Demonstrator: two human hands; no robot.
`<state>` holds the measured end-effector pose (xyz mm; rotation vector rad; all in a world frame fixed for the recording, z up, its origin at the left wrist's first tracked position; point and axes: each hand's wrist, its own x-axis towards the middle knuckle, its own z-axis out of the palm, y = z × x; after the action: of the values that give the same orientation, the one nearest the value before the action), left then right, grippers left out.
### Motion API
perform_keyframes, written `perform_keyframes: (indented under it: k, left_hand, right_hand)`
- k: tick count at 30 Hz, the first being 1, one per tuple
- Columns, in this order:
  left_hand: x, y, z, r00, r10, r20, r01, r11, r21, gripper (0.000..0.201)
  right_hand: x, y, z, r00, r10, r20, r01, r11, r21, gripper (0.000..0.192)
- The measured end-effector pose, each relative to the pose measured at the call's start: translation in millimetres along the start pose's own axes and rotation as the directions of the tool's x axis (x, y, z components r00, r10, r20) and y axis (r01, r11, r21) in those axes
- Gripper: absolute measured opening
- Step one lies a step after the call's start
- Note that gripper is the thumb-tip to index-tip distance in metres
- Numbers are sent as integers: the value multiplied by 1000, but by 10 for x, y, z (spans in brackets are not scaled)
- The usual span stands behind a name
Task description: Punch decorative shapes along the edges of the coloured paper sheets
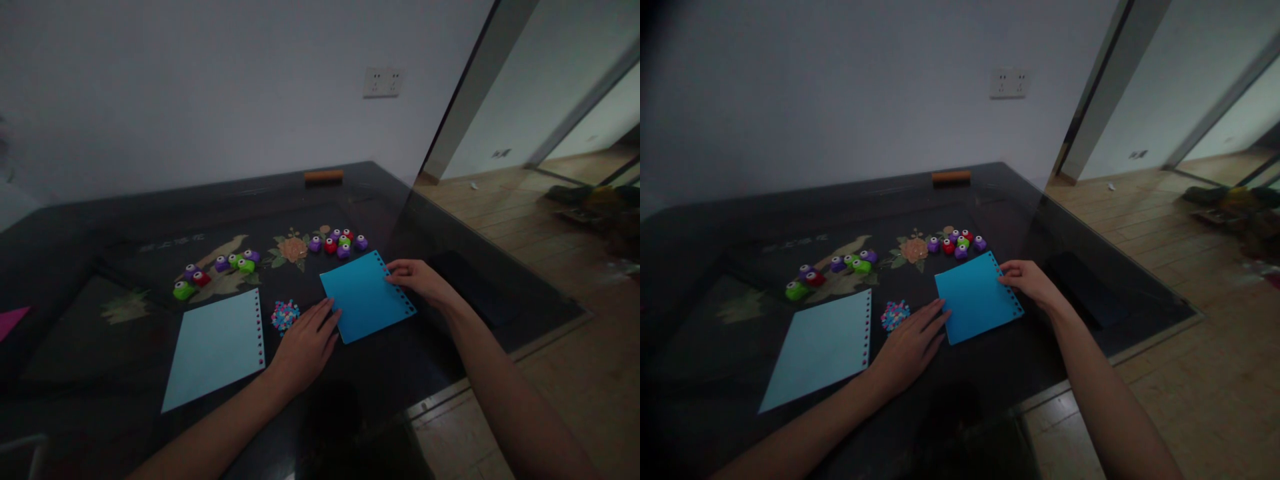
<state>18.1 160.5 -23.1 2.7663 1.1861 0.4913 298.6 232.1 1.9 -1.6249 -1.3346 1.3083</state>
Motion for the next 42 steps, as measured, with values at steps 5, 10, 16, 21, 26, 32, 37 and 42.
perform_keyframes:
  k: [5,10,16,21,26,32,37,42]
  left_hand:
    - [7,0,-3,1000,4,0,-4,1000,-6,41]
    - [8,3,4,1000,4,-6,-4,1000,-9,40]
    - [11,7,-1,1000,-6,-4,6,1000,-14,40]
    - [14,7,-7,1000,0,22,0,1000,8,42]
    - [12,0,-6,1000,-5,29,5,1000,0,42]
    - [20,5,-22,1000,-7,22,7,1000,-21,41]
    - [22,9,-24,1000,3,14,-2,1000,-31,38]
    - [17,9,-34,1000,8,25,-7,999,-34,39]
  right_hand:
    - [14,8,-2,1000,8,-12,-8,1000,4,32]
    - [14,22,1,1000,-3,-8,2,1000,-18,32]
    - [25,48,-4,999,-31,11,31,999,-34,33]
    - [33,52,-31,997,-66,-29,63,995,-73,32]
    - [70,96,-77,970,-163,-179,125,971,-203,22]
    - [88,85,-49,953,-228,-198,120,887,-446,12]
    - [68,41,-26,955,-233,-185,102,841,-532,12]
    - [75,56,-26,954,-245,-171,117,834,-539,12]
